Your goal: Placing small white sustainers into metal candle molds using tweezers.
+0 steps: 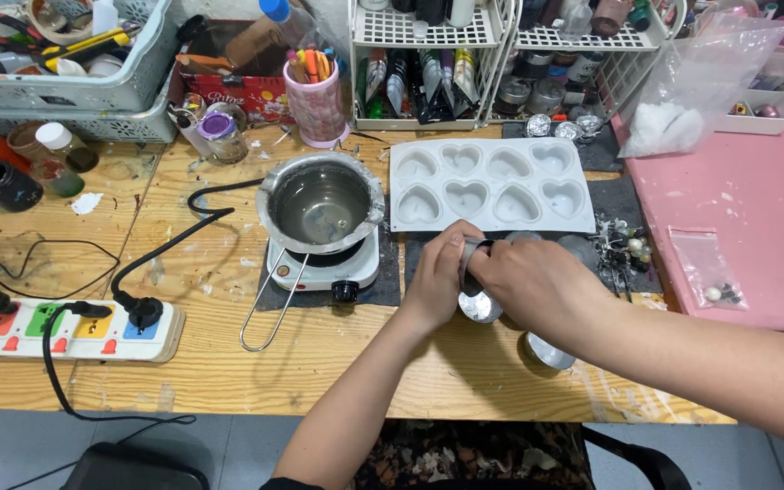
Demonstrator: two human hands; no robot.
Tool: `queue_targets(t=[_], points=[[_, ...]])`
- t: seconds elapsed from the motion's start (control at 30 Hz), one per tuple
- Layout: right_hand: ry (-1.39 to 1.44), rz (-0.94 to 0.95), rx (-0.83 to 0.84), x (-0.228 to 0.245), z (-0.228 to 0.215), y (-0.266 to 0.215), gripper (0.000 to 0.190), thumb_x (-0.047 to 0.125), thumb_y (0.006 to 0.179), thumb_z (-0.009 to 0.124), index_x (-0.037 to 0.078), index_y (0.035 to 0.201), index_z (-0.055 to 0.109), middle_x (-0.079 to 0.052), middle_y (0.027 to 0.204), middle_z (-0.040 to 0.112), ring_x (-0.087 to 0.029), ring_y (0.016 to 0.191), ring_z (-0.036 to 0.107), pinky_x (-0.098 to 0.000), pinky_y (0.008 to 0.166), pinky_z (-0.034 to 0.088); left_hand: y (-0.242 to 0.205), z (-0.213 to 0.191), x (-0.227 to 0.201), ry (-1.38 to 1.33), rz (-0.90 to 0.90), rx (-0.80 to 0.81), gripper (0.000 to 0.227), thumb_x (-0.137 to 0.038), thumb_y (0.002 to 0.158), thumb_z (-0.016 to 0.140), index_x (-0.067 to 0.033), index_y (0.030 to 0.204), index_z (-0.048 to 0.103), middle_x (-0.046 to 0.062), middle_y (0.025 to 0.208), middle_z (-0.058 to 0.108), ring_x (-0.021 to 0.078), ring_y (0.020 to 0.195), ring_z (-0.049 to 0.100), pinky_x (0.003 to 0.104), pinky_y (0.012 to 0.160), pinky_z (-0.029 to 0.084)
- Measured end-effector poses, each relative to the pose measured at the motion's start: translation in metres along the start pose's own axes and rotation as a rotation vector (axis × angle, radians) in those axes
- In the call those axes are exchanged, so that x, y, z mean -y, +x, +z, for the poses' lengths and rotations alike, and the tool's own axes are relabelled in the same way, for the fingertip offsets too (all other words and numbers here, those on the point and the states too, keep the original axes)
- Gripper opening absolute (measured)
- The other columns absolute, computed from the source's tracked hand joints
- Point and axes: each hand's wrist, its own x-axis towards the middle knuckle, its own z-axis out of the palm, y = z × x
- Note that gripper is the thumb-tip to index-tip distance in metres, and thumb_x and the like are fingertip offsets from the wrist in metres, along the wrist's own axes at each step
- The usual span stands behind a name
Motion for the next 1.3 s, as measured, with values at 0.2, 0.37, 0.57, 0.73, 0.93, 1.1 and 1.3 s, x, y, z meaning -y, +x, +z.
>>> queue_targets(t=[0.2,0.37,0.57,0.73,0.93,1.1,1.3], points=[[-0.075,-0.020,0.029,0.000,-0.001,-0.006,0.033,0.014,0.073,0.074,0.006,0.099,0.056,-0.013,0.082,0.069,-0.032,0.079,0.072,-0.0411,0.062,0.059,0.006,0.005,0.036,-0.191,-0.108,0.124,0.047,-0.032,0.107,0.032,0.0003,0.104,0.067,0.001,0.076,0.053,0.0110,0.067,0.043,0.029,0.062,0.039],[-0.126,-0.039,0.054,0.002,0.002,-0.008,0.031,0.016,0.077,0.074,0.005,0.098,0.055,-0.012,0.083,0.069,-0.030,0.077,0.072,-0.0395,0.061,0.059,0.008,0.006,0.010,-0.214,-0.413,0.113,0.046,-0.037,0.100,0.030,-0.0091,0.102,0.066,-0.002,0.076,0.063,0.0094,0.064,0.055,0.028,0.055,0.044],[-0.273,-0.126,0.077,0.003,0.007,-0.009,0.031,0.018,0.079,0.070,0.002,0.100,0.054,-0.011,0.080,0.068,-0.027,0.075,0.072,-0.0357,0.057,0.058,0.009,0.004,0.055,-0.342,-0.561,0.269,0.049,-0.047,0.102,0.029,-0.0125,0.091,0.061,0.001,0.070,0.058,0.0126,0.055,0.049,0.028,0.047,0.036],[-0.442,-0.201,0.067,0.007,0.010,-0.013,0.030,0.018,0.079,0.068,0.001,0.101,0.056,-0.008,0.078,0.069,-0.022,0.072,0.072,-0.0314,0.054,0.057,0.008,0.004,0.040,-0.213,-0.716,0.326,0.053,-0.057,0.096,0.027,-0.0160,0.087,0.060,0.001,0.065,0.055,0.0136,0.050,0.045,0.029,0.044,0.030],[-0.537,-0.271,0.103,0.009,0.007,-0.012,0.034,0.019,0.077,0.067,0.000,0.103,0.059,-0.008,0.081,0.069,-0.021,0.072,0.071,-0.0282,0.052,0.055,0.009,0.002,0.019,-0.051,-0.749,0.344,0.049,-0.054,0.092,0.026,-0.0212,0.090,0.063,-0.003,0.069,0.058,0.0116,0.056,0.047,0.028,0.051,0.037],[-0.611,-0.332,0.090,0.007,0.015,-0.015,0.031,0.020,0.079,0.066,0.000,0.102,0.060,-0.007,0.078,0.067,-0.019,0.068,0.069,-0.0267,0.047,0.053,0.007,0.001,0.020,-0.094,-0.759,0.389,0.047,-0.053,0.098,0.032,-0.0151,0.086,0.056,-0.002,0.067,0.052,0.0129,0.056,0.042,0.030,0.050,0.033],[-0.667,-0.316,-0.078,0.001,0.028,-0.028,0.027,0.022,0.076,0.064,0.006,0.098,0.060,-0.001,0.071,0.062,-0.016,0.065,0.066,-0.0242,0.042,0.049,0.008,0.002,0.025,-0.062,-0.726,0.403,0.047,-0.052,0.098,0.029,-0.0156,0.085,0.057,-0.001,0.066,0.050,0.0126,0.055,0.041,0.029,0.049,0.031]])
